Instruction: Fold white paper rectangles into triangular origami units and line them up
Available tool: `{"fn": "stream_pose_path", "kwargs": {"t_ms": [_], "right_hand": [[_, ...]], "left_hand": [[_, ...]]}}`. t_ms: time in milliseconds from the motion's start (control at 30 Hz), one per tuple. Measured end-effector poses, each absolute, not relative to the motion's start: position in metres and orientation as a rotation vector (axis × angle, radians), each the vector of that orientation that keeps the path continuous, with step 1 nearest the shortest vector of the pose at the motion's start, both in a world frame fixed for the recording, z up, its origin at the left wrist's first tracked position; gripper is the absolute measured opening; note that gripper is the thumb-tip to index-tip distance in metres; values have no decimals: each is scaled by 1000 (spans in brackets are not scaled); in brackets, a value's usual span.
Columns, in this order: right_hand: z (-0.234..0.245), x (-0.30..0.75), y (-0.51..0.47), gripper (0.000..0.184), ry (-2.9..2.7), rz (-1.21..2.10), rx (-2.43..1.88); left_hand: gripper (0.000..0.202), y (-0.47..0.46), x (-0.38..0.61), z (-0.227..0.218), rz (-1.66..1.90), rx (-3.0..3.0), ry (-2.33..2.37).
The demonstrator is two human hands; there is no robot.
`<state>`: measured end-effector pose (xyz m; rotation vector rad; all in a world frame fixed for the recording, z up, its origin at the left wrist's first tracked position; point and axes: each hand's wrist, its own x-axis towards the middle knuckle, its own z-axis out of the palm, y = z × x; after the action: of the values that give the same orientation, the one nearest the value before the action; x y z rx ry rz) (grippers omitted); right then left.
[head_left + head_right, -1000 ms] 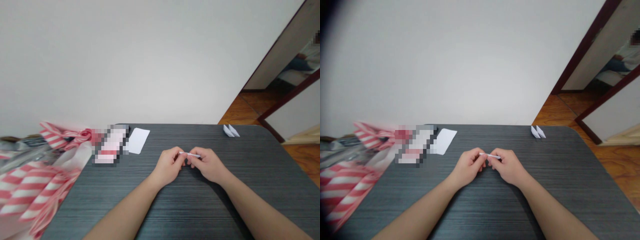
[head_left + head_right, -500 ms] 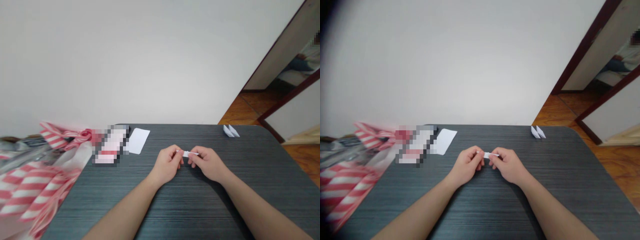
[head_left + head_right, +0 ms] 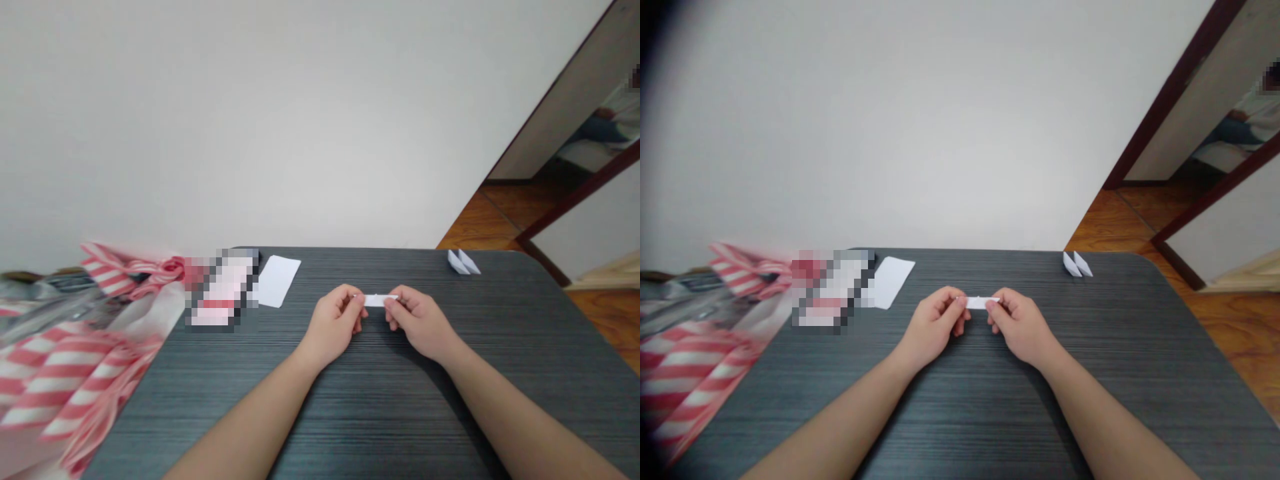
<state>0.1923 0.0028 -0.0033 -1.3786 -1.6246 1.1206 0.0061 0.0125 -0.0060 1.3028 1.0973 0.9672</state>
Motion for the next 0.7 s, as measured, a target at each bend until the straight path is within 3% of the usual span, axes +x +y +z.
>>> {"fn": "stream_pose_path", "kwargs": {"t_ms": [200,700], "right_hand": [[-5,190,3,24,-1629,1098,-1373],[-5,192,4,24,-1716,831,-1452]], "left_hand": [[33,12,4,-9,926,1378,1129],[28,13,5,-3,989,1423,1257]]}}
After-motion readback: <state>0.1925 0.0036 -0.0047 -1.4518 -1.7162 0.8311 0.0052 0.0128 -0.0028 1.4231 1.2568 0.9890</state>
